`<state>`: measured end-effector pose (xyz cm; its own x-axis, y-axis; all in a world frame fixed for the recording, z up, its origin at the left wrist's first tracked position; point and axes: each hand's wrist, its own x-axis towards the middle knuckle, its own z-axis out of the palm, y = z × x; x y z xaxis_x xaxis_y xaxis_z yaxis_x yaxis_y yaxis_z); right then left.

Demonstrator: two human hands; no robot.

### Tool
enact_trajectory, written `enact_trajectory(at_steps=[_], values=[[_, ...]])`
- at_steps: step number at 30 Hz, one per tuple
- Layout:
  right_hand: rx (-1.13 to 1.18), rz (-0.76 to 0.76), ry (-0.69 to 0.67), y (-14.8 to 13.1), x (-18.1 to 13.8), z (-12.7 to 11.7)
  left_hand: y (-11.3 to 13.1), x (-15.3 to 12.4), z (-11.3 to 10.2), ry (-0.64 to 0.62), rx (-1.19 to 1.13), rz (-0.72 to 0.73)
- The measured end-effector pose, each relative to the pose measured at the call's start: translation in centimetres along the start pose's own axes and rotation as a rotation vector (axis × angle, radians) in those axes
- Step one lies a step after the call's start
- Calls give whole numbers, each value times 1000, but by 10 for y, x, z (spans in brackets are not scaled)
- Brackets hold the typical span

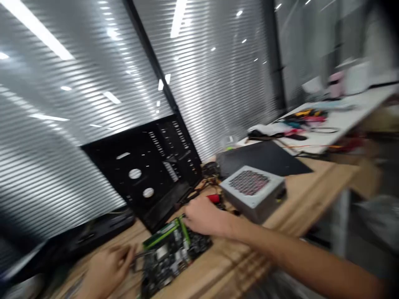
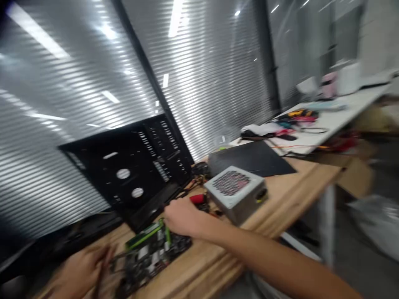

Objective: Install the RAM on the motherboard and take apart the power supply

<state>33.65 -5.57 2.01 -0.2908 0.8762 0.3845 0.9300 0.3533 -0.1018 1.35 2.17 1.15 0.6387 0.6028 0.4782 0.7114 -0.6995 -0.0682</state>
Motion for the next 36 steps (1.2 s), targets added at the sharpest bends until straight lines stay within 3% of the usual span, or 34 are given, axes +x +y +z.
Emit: enact_trajectory(at_steps=[3,9,14,17,23,27,29,33,36], values=[[15,10,26,2,0,7,3,-23,-30,-104,187,-20],[50,29,50,8,3,17,22,-16,-22,-142,119,-107],[39,81,72,16,9,17,29,-20,-31,34,-283,-247],[43,113,94,21,11,14,30,-20,-29,168,-316,-305],[20,179,73,32,14,12,28,-16,-19,-100,-33,-222],[6,161,70,35,14,14,30,-14,-20,-191,73,-272],[5,155,64,35,14,14,32,-13,-22,-208,-29,-311],[3,191,55,37,15,12,40,-9,-22,-155,-503,-338],[12,200,42,38,15,10,43,-8,-20,-9,-438,-361]])
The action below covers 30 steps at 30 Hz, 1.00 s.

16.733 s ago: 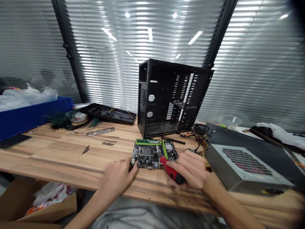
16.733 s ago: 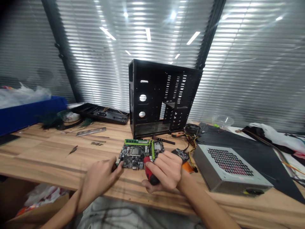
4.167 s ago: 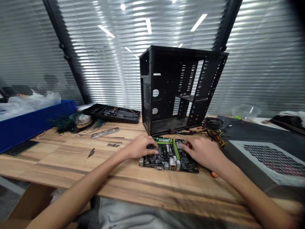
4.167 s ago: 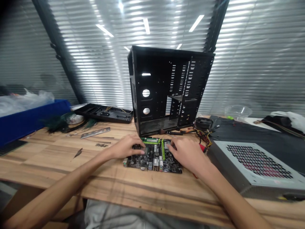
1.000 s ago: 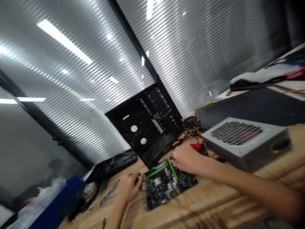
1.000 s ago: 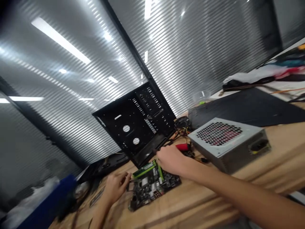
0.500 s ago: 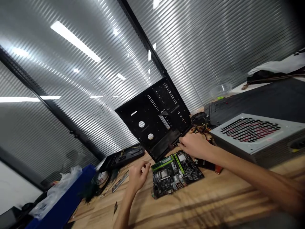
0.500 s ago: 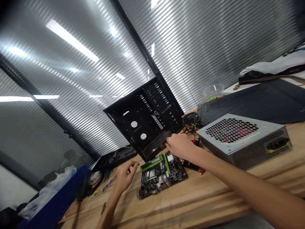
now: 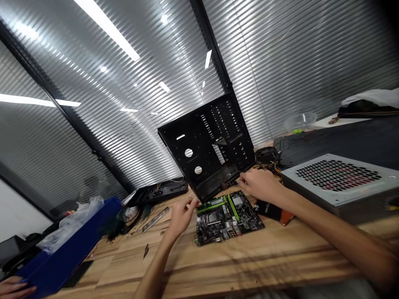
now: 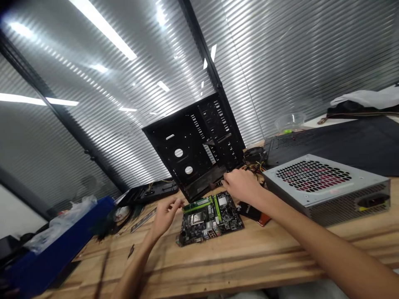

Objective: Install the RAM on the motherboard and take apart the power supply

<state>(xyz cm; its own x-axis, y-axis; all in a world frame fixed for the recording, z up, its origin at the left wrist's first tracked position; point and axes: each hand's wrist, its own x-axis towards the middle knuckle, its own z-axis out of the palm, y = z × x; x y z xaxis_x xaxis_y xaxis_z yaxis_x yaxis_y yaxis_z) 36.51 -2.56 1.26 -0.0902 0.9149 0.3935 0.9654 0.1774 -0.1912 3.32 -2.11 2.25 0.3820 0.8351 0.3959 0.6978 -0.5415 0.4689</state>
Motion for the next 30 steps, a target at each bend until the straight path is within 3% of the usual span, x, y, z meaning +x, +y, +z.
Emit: enact_trajectory(at_steps=[2,8,15,19,24,27,30], values=[[-13,-9,-1,0,0,-1,-1,0,1,39,102,17],[-63,-11,-38,-3,-3,-3,-2,-5,12,-202,90,202],[-93,-44,-43,-2,-4,-3,-6,-9,23,-137,114,150],[-14,-176,6,-9,-10,1,-8,-10,25,-126,188,214],[164,-460,79,-23,-17,16,-15,-9,33,-119,90,265],[291,-544,-3,-40,-7,19,-21,-6,38,-109,54,281],[352,-498,-149,-67,13,17,-27,-4,43,-110,11,274]])
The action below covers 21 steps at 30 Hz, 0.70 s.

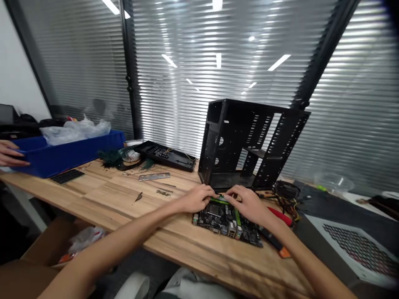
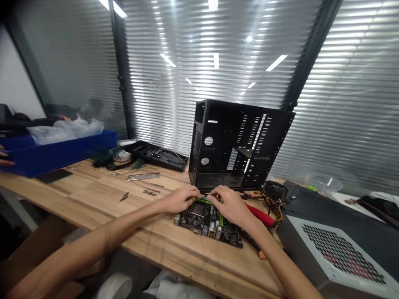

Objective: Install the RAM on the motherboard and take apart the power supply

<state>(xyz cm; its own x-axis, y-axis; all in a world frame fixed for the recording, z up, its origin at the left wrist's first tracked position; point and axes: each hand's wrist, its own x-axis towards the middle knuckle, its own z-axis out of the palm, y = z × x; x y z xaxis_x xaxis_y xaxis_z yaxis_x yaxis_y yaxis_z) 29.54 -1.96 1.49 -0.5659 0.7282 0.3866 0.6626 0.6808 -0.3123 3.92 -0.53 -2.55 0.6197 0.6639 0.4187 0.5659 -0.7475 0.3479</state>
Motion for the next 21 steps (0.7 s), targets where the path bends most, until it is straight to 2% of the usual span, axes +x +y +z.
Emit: enact_trajectory(at_steps=[2,4,7,10,15,21], values=[[-14,39,-34,-9,18,5,-4,0,3,9,-12,-6],[-75,44,3,-15,27,16,-7,0,6,23,1,-3],[-192,-11,129,-15,24,37,-9,-2,10,27,17,42],[-274,-89,191,-8,14,49,-10,-1,11,28,11,69],[-164,-41,184,5,12,45,-12,2,9,4,27,78],[36,136,81,24,19,48,-6,0,9,36,166,32]])
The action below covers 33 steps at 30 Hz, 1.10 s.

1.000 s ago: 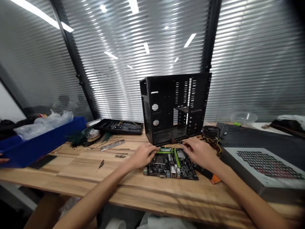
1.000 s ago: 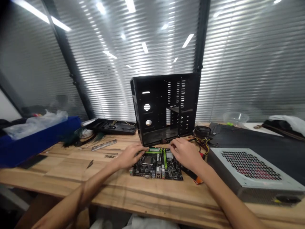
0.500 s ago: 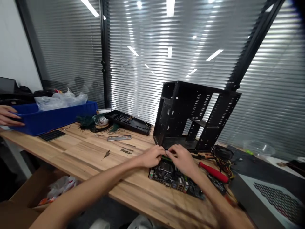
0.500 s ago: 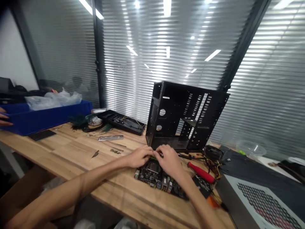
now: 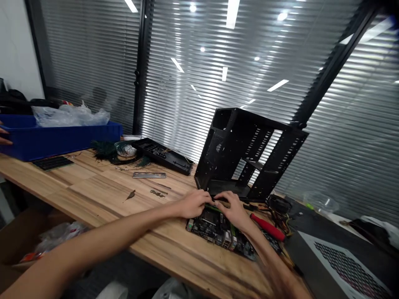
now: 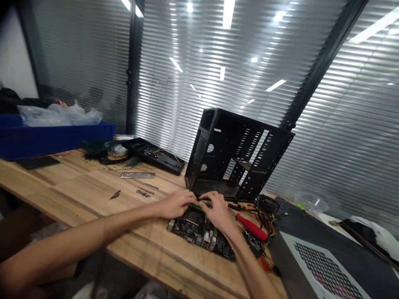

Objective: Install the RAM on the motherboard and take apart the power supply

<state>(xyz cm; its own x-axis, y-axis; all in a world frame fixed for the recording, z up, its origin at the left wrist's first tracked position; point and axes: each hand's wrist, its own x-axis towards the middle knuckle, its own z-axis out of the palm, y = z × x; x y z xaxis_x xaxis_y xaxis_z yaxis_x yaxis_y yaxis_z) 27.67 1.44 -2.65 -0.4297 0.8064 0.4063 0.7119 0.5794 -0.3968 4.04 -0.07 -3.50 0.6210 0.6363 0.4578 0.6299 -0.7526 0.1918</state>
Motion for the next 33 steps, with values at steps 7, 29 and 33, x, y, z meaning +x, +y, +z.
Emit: enact_trajectory(at_steps=[7,29,33], values=[[-51,175,-154,18,1,1,-6,0,-8,137,250,6],[74,450,-162,38,5,6,0,3,-15,429,190,85],[95,405,-17,40,5,11,0,3,-14,285,317,-114]])
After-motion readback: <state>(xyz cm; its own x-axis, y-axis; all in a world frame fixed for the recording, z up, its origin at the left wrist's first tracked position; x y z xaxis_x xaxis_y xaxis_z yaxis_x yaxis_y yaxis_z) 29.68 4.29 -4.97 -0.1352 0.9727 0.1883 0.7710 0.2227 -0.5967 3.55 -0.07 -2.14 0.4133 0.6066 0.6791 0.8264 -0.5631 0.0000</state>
